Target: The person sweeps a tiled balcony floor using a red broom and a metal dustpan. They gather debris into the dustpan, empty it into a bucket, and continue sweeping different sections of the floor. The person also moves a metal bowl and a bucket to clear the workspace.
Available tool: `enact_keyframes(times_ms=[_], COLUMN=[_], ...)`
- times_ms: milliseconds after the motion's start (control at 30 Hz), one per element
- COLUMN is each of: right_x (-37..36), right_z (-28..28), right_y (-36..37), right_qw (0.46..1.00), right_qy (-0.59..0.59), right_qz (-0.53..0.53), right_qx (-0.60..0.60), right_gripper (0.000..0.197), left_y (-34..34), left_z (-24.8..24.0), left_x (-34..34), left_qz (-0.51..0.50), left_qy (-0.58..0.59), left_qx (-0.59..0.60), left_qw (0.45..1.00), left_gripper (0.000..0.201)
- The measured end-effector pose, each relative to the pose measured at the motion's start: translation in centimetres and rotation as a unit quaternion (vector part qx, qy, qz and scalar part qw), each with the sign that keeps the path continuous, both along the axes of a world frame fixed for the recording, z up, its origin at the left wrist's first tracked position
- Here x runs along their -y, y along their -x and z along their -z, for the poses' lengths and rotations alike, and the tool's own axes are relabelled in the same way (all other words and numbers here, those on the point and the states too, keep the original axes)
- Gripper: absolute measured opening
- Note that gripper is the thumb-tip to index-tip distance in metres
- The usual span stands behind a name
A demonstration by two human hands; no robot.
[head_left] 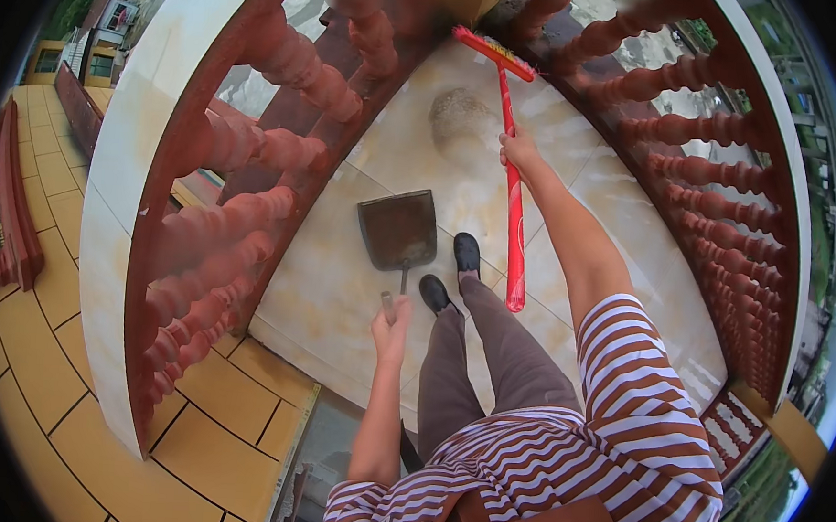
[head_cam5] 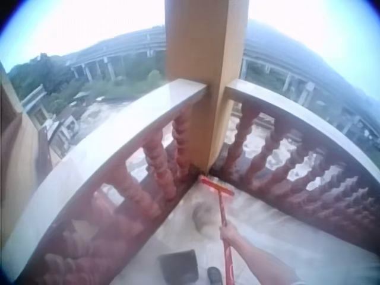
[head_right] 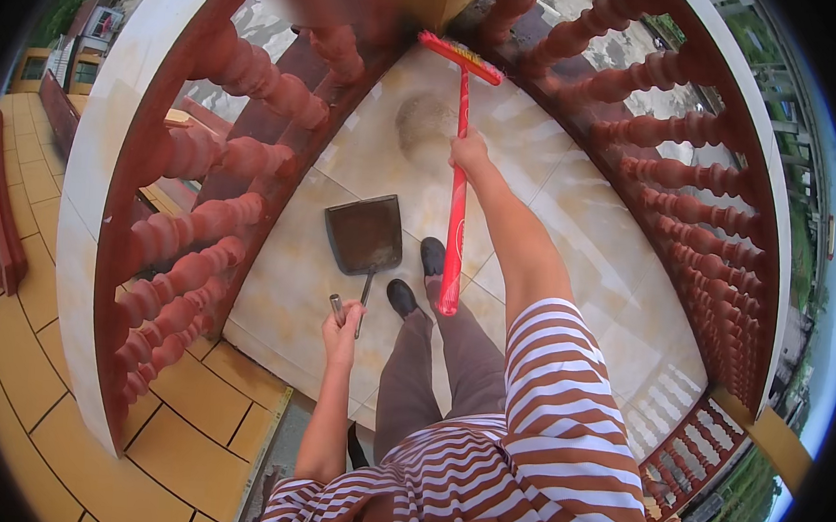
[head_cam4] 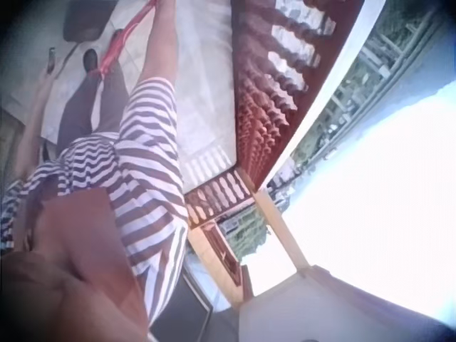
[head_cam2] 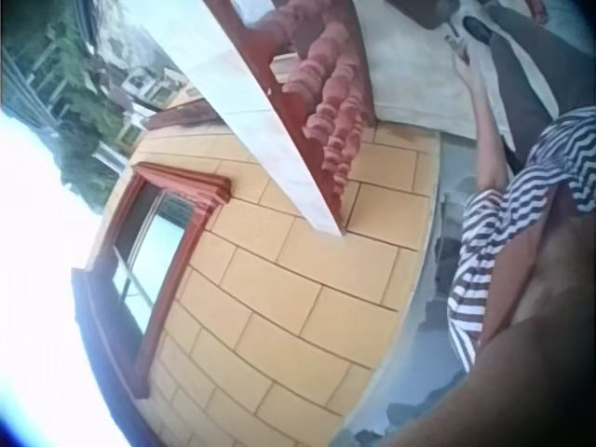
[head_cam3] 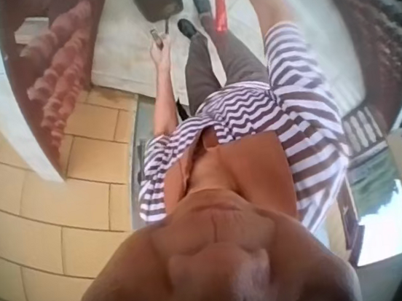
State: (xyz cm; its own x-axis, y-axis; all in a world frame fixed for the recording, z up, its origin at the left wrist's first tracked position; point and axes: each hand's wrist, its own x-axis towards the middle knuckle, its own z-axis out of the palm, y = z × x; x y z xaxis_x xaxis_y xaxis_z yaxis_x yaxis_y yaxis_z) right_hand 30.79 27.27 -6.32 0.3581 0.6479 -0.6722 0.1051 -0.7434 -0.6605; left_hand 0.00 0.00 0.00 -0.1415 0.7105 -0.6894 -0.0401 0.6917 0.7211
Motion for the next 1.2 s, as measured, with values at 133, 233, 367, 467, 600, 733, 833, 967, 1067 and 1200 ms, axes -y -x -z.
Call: enact_keyframes(times_ms=[133,233,367,467,600,733,833,967,1067,1200], right_x=[-3.7,-5.3,-4.9,-2.0,8.6,23.8,30.4,31.5,27.5,14.6], right_z=[1.0,2.8,5.8,6.0,3.4,0.1,-7.1,-13.2,-12.5,-2.9], right_y=[-0.7,-1.7,-3.5,-1.0,3.4,7.7,11.1,10.1,9.9,9.8], right_qw=[0.998,0.996,0.997,0.989,0.971,0.946,0.932,0.924,0.946,0.96], right_qy=[-0.025,-0.01,-0.006,0.028,0.089,0.155,0.195,0.188,0.141,0.035], right_qz=[-0.057,-0.086,-0.068,-0.126,-0.2,-0.278,-0.307,-0.329,-0.292,-0.259], right_qx=[0.006,0.022,0.03,0.07,0.097,0.057,0.006,-0.045,0.004,0.104], right_gripper=[0.014,0.016,0.018,0.034,0.057,0.066,0.065,0.062,0.06,0.057], left_y=[0.0,2.3,3.3,3.3,3.0,1.9,2.7,3.9,5.6,6.5], left_z=[-1.8,-2.7,-4.9,-3.2,-2.5,-1.8,-1.2,-1.1,-0.5,-1.5], left_x=[-1.8,-1.2,-2.1,-2.0,-1.1,-0.4,0.2,1.4,2.8,2.4], left_qz=[-0.063,-0.022,0.073,0.125,0.153,0.168,0.184,0.17,0.17,0.158], left_qy=[-0.039,-0.033,0.015,-0.009,-0.01,-0.06,-0.066,-0.087,-0.064,-0.058], left_qx=[-0.072,-0.173,-0.23,-0.273,-0.299,-0.285,-0.294,-0.307,-0.335,-0.288], left_qw=[0.995,0.984,0.97,0.954,0.942,0.942,0.936,0.932,0.925,0.943], left_gripper=[0.023,0.026,0.03,0.028,0.028,0.035,0.033,0.033,0.033,0.033])
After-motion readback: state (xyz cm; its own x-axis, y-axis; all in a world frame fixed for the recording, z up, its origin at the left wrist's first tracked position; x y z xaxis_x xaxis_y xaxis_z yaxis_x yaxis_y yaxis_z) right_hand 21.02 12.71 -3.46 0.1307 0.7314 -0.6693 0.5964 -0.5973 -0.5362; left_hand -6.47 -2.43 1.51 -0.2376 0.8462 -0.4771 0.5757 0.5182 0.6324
